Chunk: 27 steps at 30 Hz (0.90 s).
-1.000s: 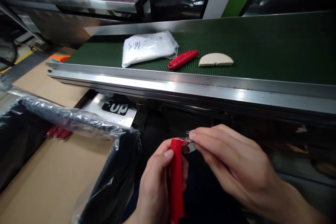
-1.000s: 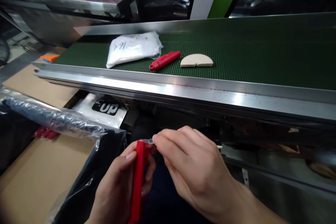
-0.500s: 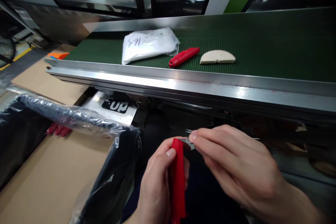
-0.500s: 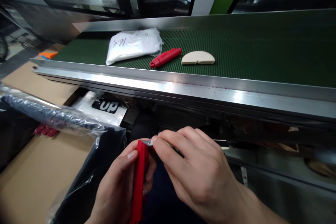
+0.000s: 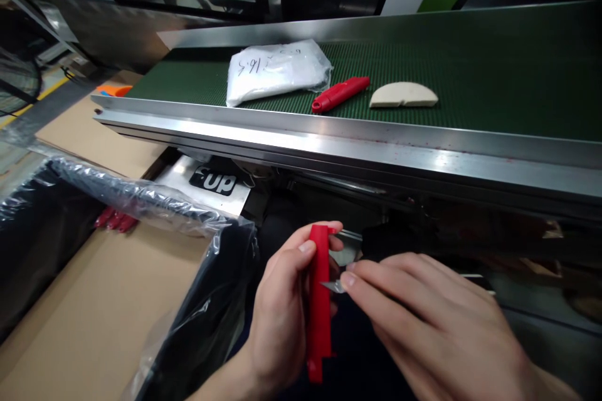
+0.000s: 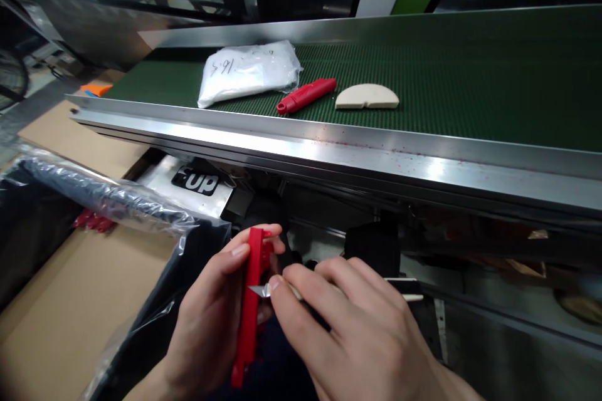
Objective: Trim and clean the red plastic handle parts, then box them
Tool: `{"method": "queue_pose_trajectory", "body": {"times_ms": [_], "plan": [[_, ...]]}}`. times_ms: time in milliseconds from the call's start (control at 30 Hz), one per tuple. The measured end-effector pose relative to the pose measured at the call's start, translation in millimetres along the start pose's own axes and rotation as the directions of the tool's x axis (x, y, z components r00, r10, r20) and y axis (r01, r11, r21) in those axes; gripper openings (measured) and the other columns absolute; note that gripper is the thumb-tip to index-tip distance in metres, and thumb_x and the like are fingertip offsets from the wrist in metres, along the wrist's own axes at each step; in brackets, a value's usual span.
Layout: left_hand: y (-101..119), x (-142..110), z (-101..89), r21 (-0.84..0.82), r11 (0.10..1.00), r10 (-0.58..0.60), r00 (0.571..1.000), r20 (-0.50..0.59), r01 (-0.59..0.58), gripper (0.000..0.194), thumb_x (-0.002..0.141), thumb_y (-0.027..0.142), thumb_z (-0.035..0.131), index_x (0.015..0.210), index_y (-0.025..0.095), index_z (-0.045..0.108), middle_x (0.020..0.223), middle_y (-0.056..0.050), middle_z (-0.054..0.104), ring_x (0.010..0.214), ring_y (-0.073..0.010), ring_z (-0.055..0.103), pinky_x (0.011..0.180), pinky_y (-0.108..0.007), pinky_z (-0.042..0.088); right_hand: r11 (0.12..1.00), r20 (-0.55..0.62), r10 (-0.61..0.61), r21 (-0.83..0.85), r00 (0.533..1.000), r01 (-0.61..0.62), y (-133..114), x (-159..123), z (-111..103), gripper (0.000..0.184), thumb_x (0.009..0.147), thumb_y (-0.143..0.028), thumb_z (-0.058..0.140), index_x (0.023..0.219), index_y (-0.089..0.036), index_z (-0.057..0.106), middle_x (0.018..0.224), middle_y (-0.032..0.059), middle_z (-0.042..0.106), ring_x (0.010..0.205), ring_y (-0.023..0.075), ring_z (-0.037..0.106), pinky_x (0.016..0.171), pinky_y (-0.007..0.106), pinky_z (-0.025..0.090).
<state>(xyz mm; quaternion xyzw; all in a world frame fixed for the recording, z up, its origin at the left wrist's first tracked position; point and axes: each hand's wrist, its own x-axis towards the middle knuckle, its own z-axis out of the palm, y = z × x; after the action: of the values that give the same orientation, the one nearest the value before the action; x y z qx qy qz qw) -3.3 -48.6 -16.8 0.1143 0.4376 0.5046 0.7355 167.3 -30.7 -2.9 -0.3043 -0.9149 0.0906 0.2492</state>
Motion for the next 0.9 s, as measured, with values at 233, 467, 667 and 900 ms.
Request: {"method": "queue_pose_trajectory", "body": {"times_ms": [233,467,667,900], "plan": [[6,12,0.3,-0.010,0.995,0.095,0.995,0.034,-0.094,0.028,0.092,0.031,0.049,0.111,0.017,0.067,0.094,-0.005,0.057,0.060,-0.0092,0.044,0.049,-0.018,0.040,0.997,0.013,-0.052,-0.048,0.999,0.052,-10,-7,2,0.024,0.087,-0.008,0.055,0.102,-0.016,0.072,0.098,0.0043,0.074,0.075,0.0175,0.062,0.060,0.031,0.049],[12,25,4.3,-0.057,0.990,0.132,0.991,0.024,-0.130,0.027,0.093,0.030,0.049,0.110,0.016,0.064,0.095,-0.005,0.055,0.060,-0.0090,0.042,0.044,-0.016,0.038,1.000,-0.017,-0.021,-0.011,1.000,0.020,-15,-14,1,0.022,0.089,-0.009,0.053,0.100,-0.016,0.071,0.096,0.0048,0.074,0.077,0.0171,0.065,0.061,0.030,0.051],[12,22,0.2,0.020,0.990,0.135,0.989,0.060,-0.136,0.016,0.089,0.024,0.059,0.103,0.017,0.059,0.083,-0.002,0.053,0.062,-0.0091,0.043,0.048,-0.015,0.041,0.973,-0.212,0.185,0.174,0.960,-0.149,-9,-17,-6,0.034,0.080,0.003,0.060,0.110,-0.012,0.065,0.108,0.0071,0.068,0.100,0.0180,0.064,0.084,0.030,0.054],[4,7,-4.6,0.226,0.971,0.044,0.992,0.122,-0.071,0.018,0.089,0.028,0.066,0.097,0.019,0.052,0.067,0.004,0.045,0.054,-0.0061,0.040,0.048,-0.015,0.039,0.960,-0.243,0.229,0.216,0.943,-0.177,2,-8,2,0.037,0.082,0.004,0.061,0.116,-0.010,0.063,0.112,0.0077,0.064,0.101,0.0144,0.061,0.087,0.028,0.052]]}}
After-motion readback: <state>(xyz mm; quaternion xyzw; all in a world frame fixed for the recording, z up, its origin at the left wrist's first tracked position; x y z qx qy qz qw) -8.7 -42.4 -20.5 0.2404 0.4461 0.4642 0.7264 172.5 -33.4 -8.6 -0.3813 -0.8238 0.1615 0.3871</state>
